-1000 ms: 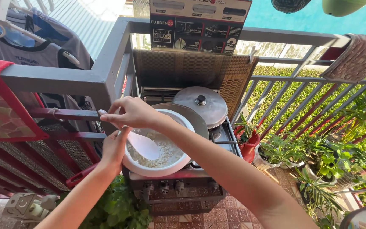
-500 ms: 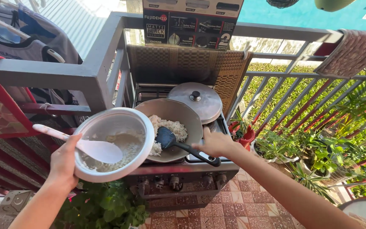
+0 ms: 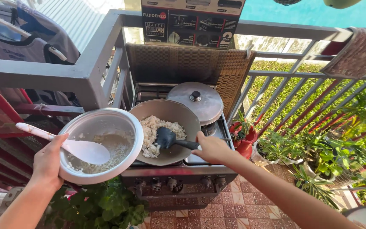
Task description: Cooking and stirring rice in a wok on a gas stove located on a balcony.
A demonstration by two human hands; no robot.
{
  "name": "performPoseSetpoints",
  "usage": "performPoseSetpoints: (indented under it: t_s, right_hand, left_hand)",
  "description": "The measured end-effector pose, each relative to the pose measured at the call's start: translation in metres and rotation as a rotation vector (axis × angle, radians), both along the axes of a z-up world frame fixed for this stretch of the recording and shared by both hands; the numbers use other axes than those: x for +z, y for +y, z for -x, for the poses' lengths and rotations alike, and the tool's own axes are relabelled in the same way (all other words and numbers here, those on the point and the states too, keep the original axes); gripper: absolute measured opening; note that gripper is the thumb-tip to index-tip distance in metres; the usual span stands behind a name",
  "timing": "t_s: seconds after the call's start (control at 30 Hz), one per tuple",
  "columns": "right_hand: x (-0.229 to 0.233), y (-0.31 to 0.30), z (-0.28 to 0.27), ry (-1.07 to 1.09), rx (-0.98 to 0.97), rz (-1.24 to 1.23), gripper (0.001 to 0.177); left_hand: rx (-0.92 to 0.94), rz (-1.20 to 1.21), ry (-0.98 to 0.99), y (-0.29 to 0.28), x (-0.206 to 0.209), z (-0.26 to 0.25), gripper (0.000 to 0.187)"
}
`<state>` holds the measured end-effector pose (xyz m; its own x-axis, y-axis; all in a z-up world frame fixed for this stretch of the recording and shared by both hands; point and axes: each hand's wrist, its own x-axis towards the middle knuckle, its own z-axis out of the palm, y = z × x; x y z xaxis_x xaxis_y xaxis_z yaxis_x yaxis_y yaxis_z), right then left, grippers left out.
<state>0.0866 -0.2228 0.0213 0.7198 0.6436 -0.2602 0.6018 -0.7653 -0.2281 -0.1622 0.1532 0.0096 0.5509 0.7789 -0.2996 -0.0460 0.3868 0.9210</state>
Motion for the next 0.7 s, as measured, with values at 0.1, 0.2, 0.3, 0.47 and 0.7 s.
performPoseSetpoints:
  t_s: [0.1,0.2,0.3,0.47,0.7]
  right_hand:
    - [0.044,-0.005,-0.003,-0.065,0.029,0.086,0.050]
    - [0.076,-0.007,-0.011,-0.125,0.047,0.128,0.044]
    - [0.105,-0.002,-0.014,-0.229,0.108,0.120,0.042]
    - [0.128,0.027,-0.029,-0.278,0.135,0.220,0.029]
    - [0.108,0.059,-0.071,-0.347,0.210,0.380,0.021]
  left_hand:
    - [0.008,-0.018,0.007,0.002,-0.002,0.005,0.045]
    - [0.029,-0.004,0.038,0.005,-0.008,0.008,0.046]
    - [0.051,0.002,0.021,0.004,-0.013,0.009,0.045]
    - [0.067,0.021,0.067,-0.008,-0.003,0.008,0.045]
    - [0.059,0.008,0.097,-0.017,-0.001,0.005,0.044]
